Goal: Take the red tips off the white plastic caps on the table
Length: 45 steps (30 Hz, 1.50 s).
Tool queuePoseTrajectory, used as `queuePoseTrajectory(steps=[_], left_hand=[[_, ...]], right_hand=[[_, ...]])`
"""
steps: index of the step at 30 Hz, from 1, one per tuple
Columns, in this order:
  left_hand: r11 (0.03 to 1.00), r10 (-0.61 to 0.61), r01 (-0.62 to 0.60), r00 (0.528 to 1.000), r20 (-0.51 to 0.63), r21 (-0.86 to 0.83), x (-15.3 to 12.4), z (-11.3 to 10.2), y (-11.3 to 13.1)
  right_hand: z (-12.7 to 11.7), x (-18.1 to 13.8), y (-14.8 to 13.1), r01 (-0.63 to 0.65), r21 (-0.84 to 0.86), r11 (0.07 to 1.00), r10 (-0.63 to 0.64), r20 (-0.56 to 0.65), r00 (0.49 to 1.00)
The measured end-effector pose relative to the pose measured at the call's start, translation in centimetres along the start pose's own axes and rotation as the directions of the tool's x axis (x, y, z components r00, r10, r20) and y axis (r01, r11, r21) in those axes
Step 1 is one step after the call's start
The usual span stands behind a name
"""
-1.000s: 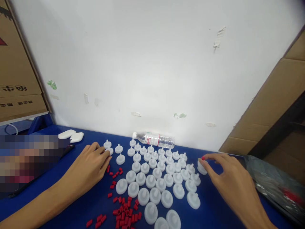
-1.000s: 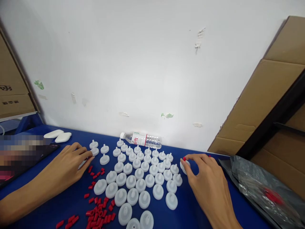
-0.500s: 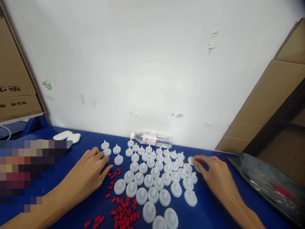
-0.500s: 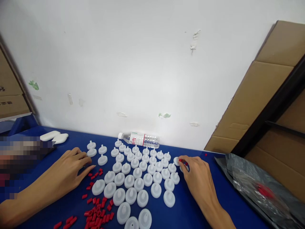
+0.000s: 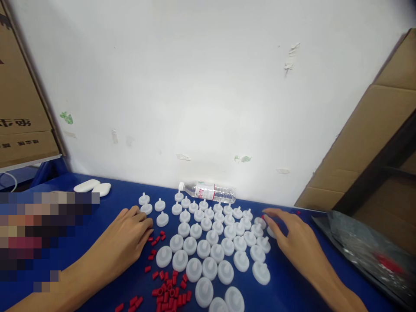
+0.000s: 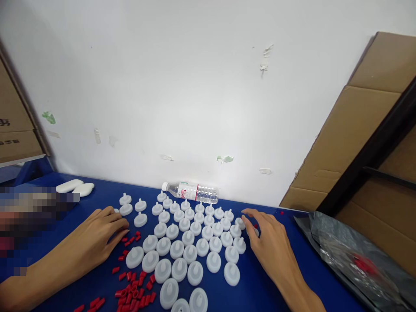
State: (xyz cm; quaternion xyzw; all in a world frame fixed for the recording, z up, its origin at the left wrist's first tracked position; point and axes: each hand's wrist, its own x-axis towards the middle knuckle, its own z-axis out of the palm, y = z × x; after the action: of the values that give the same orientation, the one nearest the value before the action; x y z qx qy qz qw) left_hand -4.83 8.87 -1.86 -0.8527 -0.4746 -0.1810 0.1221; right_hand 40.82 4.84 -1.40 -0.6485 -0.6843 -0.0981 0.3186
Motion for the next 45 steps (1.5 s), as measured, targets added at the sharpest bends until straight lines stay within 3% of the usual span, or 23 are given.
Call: queuePoseTrajectory(steps=[13,29,35,39,45], left_hand=[[0.999,-0.008,0.007,1.000,-0.013,-0.047,-0.1,0.6,-0.2],[0.987,-0.003,-0.015,0.993,-0.114,-0.157,0.1,0.5,0.2],[0.966,0.015,-0.066,0.979,-0.203,-0.249,0.3,-0.1,1.2],[0.937,0.059,-0.131,0.973,-0.221,-0.325,0.5,-0.9,2.0],[0.899,0.117,-0.213,0.959,-0.257,-0.382,0.4,-1.8,2.6]], right_hand=[[0.6,-0.3,-0.6,0.036,-0.008,0.999,-0.036,0.000,0.999],[0.4,-0.3,-1.4,0.030,0.043,0.999,-0.030,-0.006,1.000],[-1.2,-0.1,-2.2,-0.057,0.039,0.998,0.060,-0.076,0.995],[-1.4,-0.4,-3.0,-0.088,0.137,0.987,0.103,-0.106,0.989],[-1.5,-1.1,-5.6,0.089,0.122,0.988,-0.068,-0.166,0.984]])
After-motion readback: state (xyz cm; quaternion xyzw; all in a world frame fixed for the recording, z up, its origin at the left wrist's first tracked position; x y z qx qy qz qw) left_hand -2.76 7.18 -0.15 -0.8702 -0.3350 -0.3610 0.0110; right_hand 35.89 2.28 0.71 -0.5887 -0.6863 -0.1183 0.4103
